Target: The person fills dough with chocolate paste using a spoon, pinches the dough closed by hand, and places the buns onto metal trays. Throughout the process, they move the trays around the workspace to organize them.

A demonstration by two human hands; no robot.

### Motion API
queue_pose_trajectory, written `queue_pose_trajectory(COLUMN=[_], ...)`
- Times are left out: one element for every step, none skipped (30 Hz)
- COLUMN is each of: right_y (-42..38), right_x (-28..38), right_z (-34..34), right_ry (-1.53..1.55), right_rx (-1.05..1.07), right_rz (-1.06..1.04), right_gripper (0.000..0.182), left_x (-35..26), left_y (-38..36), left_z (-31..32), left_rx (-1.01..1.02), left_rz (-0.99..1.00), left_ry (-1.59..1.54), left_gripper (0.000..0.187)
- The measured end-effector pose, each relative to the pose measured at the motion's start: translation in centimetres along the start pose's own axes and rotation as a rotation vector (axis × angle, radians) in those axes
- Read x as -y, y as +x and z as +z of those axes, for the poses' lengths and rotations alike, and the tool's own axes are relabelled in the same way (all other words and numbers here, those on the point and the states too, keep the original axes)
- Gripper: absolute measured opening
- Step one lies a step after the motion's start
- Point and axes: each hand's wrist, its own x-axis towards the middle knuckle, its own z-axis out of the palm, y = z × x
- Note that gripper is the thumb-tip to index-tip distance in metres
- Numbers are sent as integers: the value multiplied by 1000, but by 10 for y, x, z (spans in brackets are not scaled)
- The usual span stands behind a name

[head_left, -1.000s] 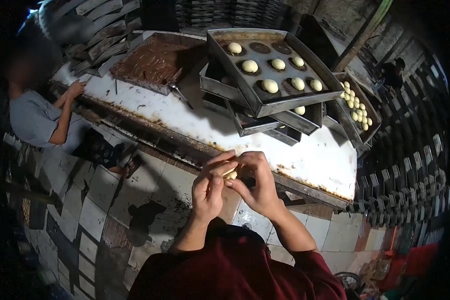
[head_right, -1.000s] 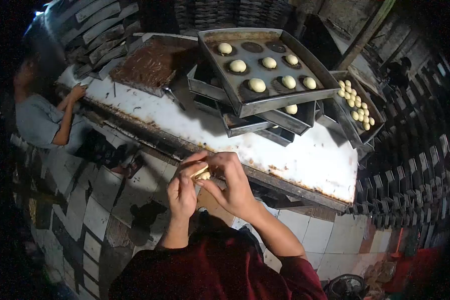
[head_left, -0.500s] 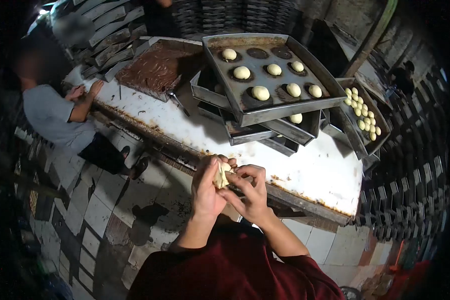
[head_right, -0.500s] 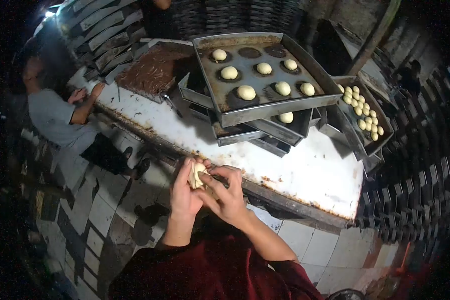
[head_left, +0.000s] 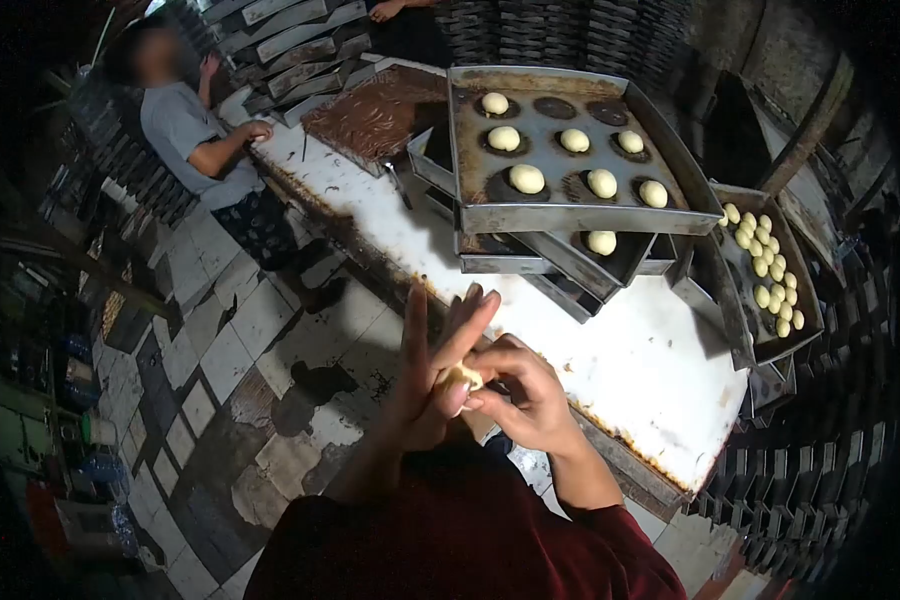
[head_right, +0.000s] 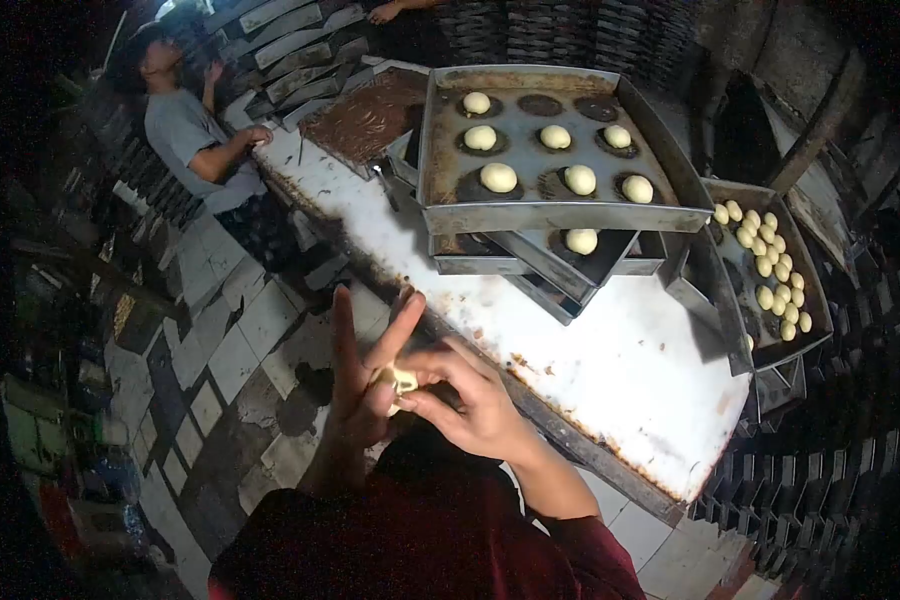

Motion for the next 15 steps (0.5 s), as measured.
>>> queue_pose_trajectory(right_y=[-1, -2, -3, -2, -1, -1, 1, 3, 3, 0, -2, -5, 1, 8, 14], right_x=[-2, -7, -9, -9, -9, -10, -10, -4, 1, -2, -9, -19, -19, -18, -15], right_z=[2, 5, 10, 19, 29, 40, 52, 63, 83, 100, 117, 130, 140, 147, 155], right_ry=[5, -19, -43, -103, -105, -170, -237, -325, -358, -449, -541, -613, -620, -670, -721], right_rx=[8, -16, -41, -133, -131, -211, -295, -238, -206, -168, -129, -128, -134, -155, -169], right_rz=[2, -71, -144, -157, -157, -128, -102, -124, -104, -135, -165, -185, -186, -250, -309], right_gripper=[18, 16, 15, 12, 12, 14, 15, 19, 20, 22, 25, 24, 24, 26, 27], left_x=[-8, -11, -14, -15, -15, -3, 2, 3, 3, -18, -24, -23, -20, -22, -20], left_y=[-1, -1, 0, 4, 5, -4, -10, -15, -19, -12, -9, -14, -20, -27, -38], left_z=[1, -4, -9, -21, -31, -34, -39, -46, -53, -54, -66, -83, -101, -113, -131], left_rx=[36, 50, 64, 102, 143, 20, 28, -158, -344, -478, -532, -487, -442, -367, -301], left_rz=[23, 35, 47, 70, 95, 105, 113, -18, -154, -236, -297, -326, -359, -295, -250], left_ry=[-151, -225, -300, 4, 305, 214, 208, 17, -175, -295, -395, -452, -508, -523, -424], left_gripper=[61, 59, 57, 46, 39, 25, 25, 22, 19, 14, 13, 12, 11, 8, 12])
